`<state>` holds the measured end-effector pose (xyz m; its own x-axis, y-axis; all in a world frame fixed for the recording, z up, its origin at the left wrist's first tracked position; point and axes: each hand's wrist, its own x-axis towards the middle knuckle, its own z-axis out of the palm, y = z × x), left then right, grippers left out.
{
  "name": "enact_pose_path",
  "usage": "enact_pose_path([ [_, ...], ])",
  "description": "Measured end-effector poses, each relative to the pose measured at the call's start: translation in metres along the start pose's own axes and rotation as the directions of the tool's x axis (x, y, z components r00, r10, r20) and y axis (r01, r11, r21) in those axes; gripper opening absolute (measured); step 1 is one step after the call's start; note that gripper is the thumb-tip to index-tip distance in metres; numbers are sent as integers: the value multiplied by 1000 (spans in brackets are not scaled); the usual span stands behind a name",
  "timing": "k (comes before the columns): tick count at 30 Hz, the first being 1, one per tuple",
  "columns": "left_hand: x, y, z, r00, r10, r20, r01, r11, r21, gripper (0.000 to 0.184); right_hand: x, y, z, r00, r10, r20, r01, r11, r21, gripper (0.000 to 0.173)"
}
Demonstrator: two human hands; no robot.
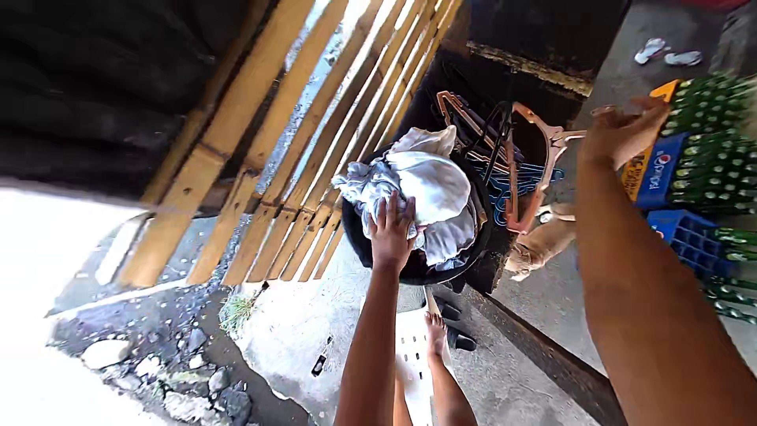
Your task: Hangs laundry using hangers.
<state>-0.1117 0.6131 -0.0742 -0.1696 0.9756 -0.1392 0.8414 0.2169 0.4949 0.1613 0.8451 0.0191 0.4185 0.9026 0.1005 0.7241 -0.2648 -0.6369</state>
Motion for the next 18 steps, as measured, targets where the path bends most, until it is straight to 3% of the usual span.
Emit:
enact_pose_path([
  [2, -15, -5, -31, 987, -79, 143, 78, 997, 15, 55, -4, -27, -9, 988, 78, -134, -43, 968, 247, 56],
  [5, -45, -4, -81, 949, -267, 171, 285, 954, -89, 41, -28, -73, -21, 975, 175, -141, -43, 761, 648, 53],
  [8, -69, 17, -138, 903, -426, 58, 416, 830, -372, 40, -72, -112, -51, 993, -26, -112, 99, 693, 714, 44],
  [10, -80, 37, -181, 898, -437, -39, 341, 752, -564, 39, -106, -129, -75, 965, -248, -81, 234, 687, 687, 38],
  [13, -101, 63, -247, 915, -383, -127, 193, 691, -696, 41, -166, -154, -121, 834, -551, -12, 430, 637, 639, 32],
  [16, -128, 91, -324, 917, -339, -211, 57, 635, -770, 44, -227, -178, -164, 681, -727, 90, 572, 604, 555, 34],
  [18, -151, 108, -368, 926, -237, -294, -74, 651, -755, 42, -260, -192, -184, 596, -779, 194, 621, 600, 503, 46],
])
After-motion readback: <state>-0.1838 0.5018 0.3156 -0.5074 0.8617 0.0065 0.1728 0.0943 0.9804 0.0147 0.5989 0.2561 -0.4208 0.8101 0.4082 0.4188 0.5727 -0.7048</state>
